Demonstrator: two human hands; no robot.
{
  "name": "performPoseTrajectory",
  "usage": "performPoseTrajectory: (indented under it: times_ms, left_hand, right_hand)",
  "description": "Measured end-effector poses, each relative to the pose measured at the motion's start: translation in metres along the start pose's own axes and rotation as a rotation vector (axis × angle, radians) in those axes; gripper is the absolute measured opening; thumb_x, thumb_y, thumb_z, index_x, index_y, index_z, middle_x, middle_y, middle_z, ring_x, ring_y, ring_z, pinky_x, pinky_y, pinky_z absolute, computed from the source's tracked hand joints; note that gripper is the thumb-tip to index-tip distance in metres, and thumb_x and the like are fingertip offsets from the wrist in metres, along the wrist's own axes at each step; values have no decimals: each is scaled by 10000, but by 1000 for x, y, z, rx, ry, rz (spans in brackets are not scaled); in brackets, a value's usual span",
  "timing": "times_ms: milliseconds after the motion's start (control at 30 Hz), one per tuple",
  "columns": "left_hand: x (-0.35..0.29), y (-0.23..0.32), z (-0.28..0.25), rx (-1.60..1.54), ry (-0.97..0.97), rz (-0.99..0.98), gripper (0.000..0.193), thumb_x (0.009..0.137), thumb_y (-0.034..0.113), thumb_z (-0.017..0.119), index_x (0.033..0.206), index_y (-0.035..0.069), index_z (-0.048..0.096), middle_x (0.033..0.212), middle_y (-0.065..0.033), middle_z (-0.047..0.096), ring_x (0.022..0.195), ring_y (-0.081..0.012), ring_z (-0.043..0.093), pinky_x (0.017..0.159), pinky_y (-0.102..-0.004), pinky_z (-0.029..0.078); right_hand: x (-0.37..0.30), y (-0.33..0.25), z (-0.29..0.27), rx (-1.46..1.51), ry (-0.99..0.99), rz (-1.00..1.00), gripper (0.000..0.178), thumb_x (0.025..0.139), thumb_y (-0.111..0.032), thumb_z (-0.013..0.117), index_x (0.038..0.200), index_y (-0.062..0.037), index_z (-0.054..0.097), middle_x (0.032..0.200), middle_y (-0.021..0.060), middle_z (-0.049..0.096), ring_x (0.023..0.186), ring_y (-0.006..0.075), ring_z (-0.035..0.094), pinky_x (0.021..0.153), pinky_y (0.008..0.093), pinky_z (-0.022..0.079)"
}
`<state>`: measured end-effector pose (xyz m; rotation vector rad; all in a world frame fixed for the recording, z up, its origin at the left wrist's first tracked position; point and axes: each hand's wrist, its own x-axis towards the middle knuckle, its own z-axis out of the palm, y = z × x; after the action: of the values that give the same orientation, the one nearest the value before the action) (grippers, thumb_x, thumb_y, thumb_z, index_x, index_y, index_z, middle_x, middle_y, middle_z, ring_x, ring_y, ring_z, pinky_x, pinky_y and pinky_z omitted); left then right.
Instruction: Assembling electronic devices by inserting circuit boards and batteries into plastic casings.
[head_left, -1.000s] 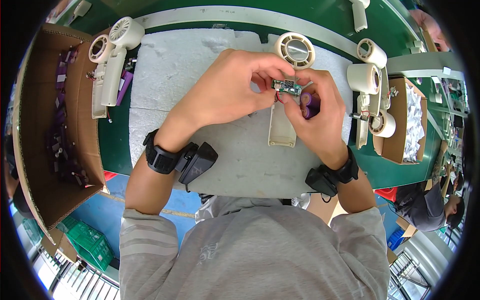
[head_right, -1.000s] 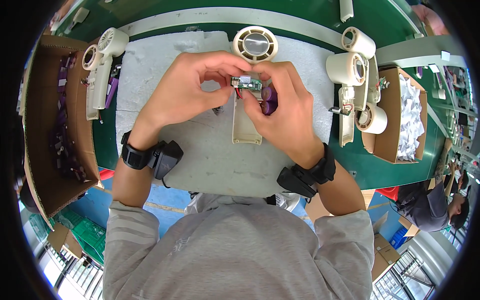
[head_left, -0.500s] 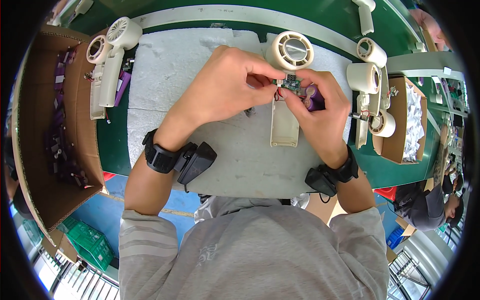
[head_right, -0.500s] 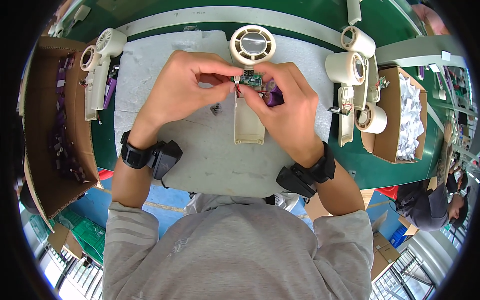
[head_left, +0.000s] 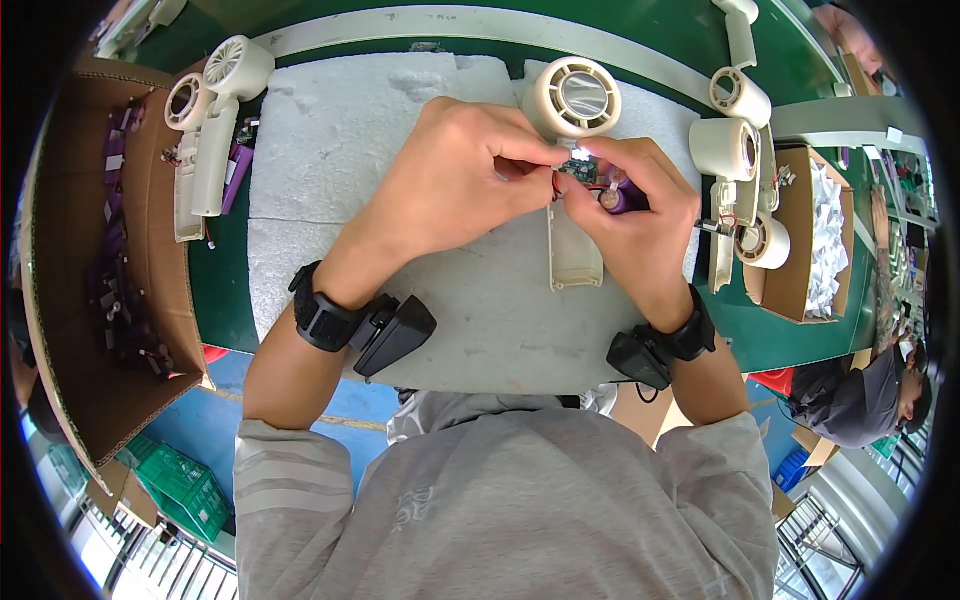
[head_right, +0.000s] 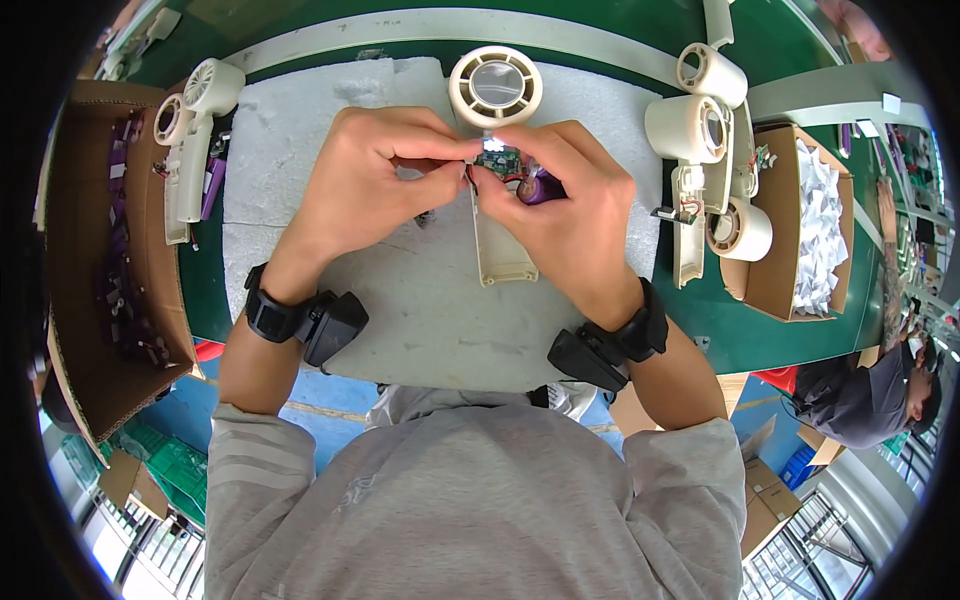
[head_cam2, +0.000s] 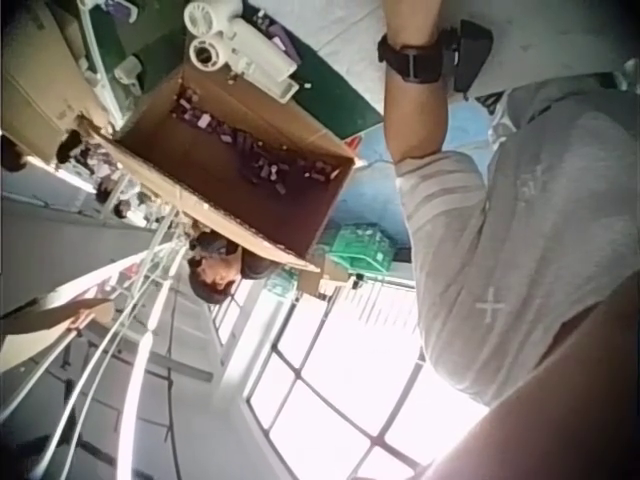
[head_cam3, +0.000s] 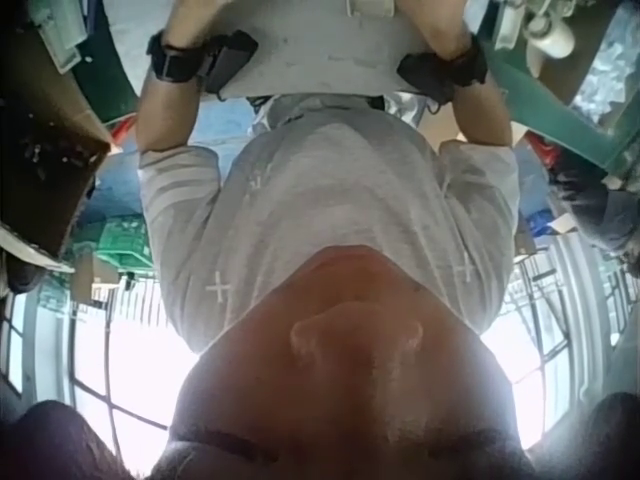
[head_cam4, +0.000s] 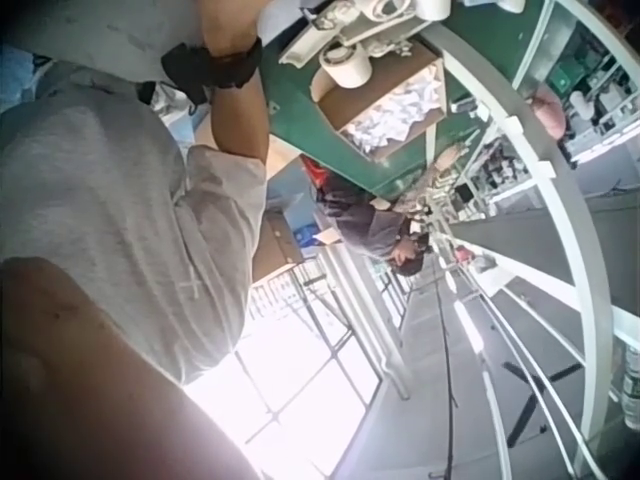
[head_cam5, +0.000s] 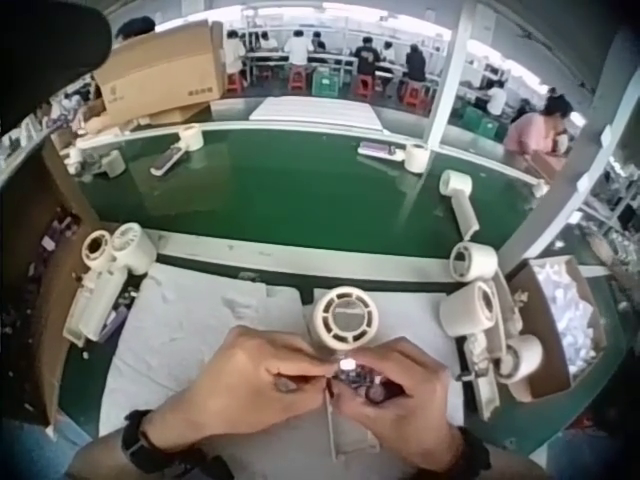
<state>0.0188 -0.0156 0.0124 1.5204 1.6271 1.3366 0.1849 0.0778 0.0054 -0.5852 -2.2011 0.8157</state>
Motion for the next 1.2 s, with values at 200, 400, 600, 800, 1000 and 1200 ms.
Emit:
performPoseTrajectory:
  times_ms: [200, 400, 600, 800, 1000, 1200]
  left_hand:
    - [1, -2, 4, -144, -32, -35, 262, 716, 32, 701, 971, -4, 655, 801, -113, 667, 688, -227, 649, 642, -316, 528]
    - [-6, 11, 13, 132, -37, -92, 345, 764, -21, 671, 1070, 50, 528, 913, -72, 643, 755, -170, 645, 689, -283, 517]
    - [-7, 9, 12, 76, -76, -125, 349, 776, -23, 653, 1069, 72, 489, 924, -84, 633, 742, -170, 625, 661, -290, 495]
    - [-8, 9, 13, 23, -82, -161, 347, 768, -22, 641, 1060, 71, 480, 923, -83, 621, 710, -166, 603, 653, -296, 485]
    - [-6, 7, 15, -25, -49, -171, 306, 715, 11, 655, 971, 62, 496, 709, -118, 566, 651, -278, 580, 610, -386, 448]
    - [-6, 7, 15, 43, -84, -202, 320, 747, 5, 640, 1015, 89, 486, 719, -58, 580, 621, -161, 569, 594, -293, 448]
  right_hand:
    - [0, 1, -1, 51, -20, 62, 297, 711, -14, 797, 982, -14, 676, 781, 31, 612, 647, 76, 511, 558, 215, 416]
    - [2, -2, -1, 86, -8, 50, 208, 769, -16, 760, 951, -9, 659, 752, -8, 577, 624, 37, 432, 528, 199, 353]
    - [2, -4, -6, 75, -60, 107, 170, 787, -18, 740, 933, -7, 654, 752, -14, 566, 610, 37, 413, 529, 198, 341]
    - [2, -3, -10, 74, -172, 162, 156, 786, -7, 733, 923, -12, 656, 766, -3, 563, 621, 47, 425, 539, 202, 346]
    - [2, -1, -9, 62, -188, 97, 163, 780, 9, 727, 927, -18, 662, 794, 22, 574, 634, 67, 461, 551, 213, 374]
    - [1, -2, -6, 36, -164, 80, 178, 775, 22, 723, 937, -28, 668, 828, 42, 589, 646, 86, 493, 566, 219, 401]
